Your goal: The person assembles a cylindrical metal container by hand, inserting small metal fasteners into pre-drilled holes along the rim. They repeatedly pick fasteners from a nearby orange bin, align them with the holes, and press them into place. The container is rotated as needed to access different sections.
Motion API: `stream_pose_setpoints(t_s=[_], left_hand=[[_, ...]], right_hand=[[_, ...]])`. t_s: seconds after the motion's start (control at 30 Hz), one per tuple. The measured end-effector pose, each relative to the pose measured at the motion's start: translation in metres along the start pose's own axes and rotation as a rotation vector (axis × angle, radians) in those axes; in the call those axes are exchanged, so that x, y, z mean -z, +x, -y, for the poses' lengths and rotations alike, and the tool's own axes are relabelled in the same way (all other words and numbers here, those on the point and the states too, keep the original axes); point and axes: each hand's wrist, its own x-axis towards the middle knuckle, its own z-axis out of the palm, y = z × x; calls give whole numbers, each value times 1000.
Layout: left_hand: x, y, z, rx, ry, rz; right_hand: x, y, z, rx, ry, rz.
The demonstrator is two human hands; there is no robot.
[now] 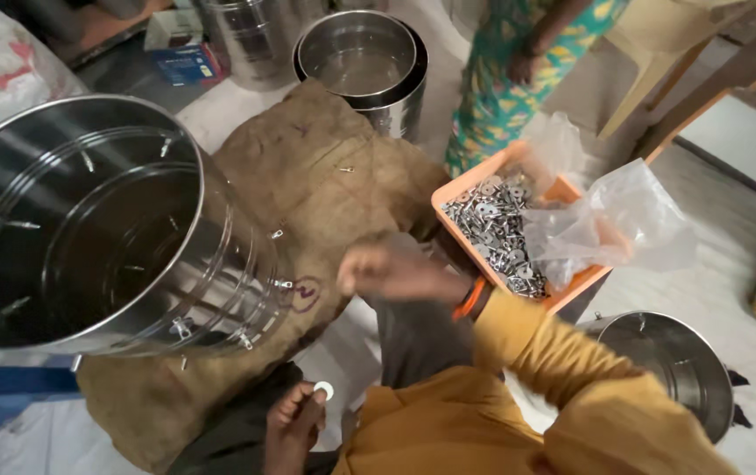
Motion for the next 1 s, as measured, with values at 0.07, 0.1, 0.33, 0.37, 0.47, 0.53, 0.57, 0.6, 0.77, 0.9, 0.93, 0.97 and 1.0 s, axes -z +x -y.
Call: stream_pose_setpoints(t_s=[0.07, 0.1, 0.33, 0.37, 0.47, 0.53, 0.57, 0.6, 0.77, 0.9, 0.93, 0.97, 1.0], left_hand=[[1, -2, -8, 18, 53, -41], [0, -5, -9, 29, 49, -53], [-42, 14, -10, 90, 151, 4], [-51, 23, -13, 112, 166, 26], [-74, 36, -20, -108, 182, 167], [-86, 38, -29, 0, 184, 137], [-93, 39, -35, 59, 187, 120], [-101, 43, -41, 93, 190, 88], [-139, 53, -66, 204, 358, 7], [-166, 78, -82, 135, 467, 112], [-169, 80, -82, 88, 491, 152], [-171, 83, -82, 41, 513, 193], [-177, 86, -81, -4, 501, 226]], right_hand=[[-39, -12, 16, 16, 378, 247], [-51, -18, 23, -35, 418, 330], [-39, -50, 40, -40, 187, 316], [-33, -53, 39, -59, 190, 318], [-21, -71, 26, -62, 207, 265], [-15, -80, 14, -77, 225, 224], [-13, -85, 8, -104, 241, 211], [-10, -90, 1, -137, 257, 193], [-3, -106, -18, -184, 383, 64], [26, -110, -30, -95, 165, -44], [29, -113, -31, -130, 134, -20], [33, -115, -33, -165, 104, 5], [38, -118, -36, -198, 69, 35]])
